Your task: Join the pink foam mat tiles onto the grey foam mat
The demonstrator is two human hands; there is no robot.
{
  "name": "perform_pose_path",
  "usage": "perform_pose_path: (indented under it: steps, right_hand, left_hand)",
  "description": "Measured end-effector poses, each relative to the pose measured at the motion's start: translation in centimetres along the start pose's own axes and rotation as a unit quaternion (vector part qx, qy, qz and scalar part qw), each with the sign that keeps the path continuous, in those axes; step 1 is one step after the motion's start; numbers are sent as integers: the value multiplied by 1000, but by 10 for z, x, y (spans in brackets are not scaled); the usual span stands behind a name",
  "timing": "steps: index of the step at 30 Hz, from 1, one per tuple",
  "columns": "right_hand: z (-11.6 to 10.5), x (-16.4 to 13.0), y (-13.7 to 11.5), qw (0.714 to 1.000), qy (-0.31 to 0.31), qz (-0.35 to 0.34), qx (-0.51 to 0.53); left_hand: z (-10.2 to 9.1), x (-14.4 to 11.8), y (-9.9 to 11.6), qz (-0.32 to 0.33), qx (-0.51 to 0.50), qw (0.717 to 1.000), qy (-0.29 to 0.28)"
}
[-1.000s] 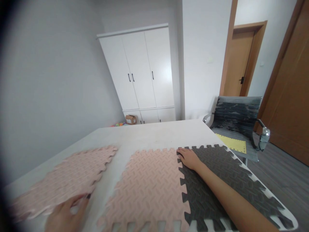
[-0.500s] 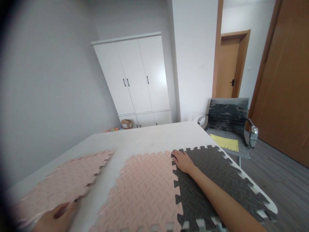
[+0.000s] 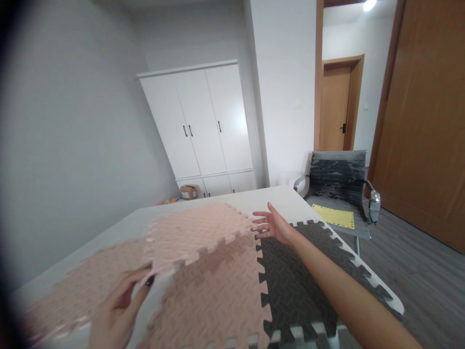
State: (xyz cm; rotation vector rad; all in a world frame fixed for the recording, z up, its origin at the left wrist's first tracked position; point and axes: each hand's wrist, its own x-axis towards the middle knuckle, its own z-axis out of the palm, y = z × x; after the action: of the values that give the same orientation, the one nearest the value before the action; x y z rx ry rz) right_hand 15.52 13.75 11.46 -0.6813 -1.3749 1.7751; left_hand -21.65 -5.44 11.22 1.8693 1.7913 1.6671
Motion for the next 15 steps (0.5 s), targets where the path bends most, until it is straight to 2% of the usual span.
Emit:
perform_pose_path:
  steps: [2,4,7,9,12,15]
  right_hand:
    - [-7,-16,-15,999,34,-12,7]
    - [-20,-32,-17,996,93,4,10]
    - [-43,-49,-1,983,164,64,49]
    - [-56,-56,13,976,175,106,75]
    - [-69,-63,22,974,174,129,73]
    - [-78,-64,8,978,199,44,41]
  left_hand:
    - [23,-3,18,4,-26,998,-52]
    - [43,-10,30,11,-44,995,-91]
    - [70,-24,42,27,-67,987,-145]
    - [85,-32,49,30,-81,983,-164]
    - [101,-42,57,22,-98,981,-167]
    - [112,-55,54,-15,-85,988,-128]
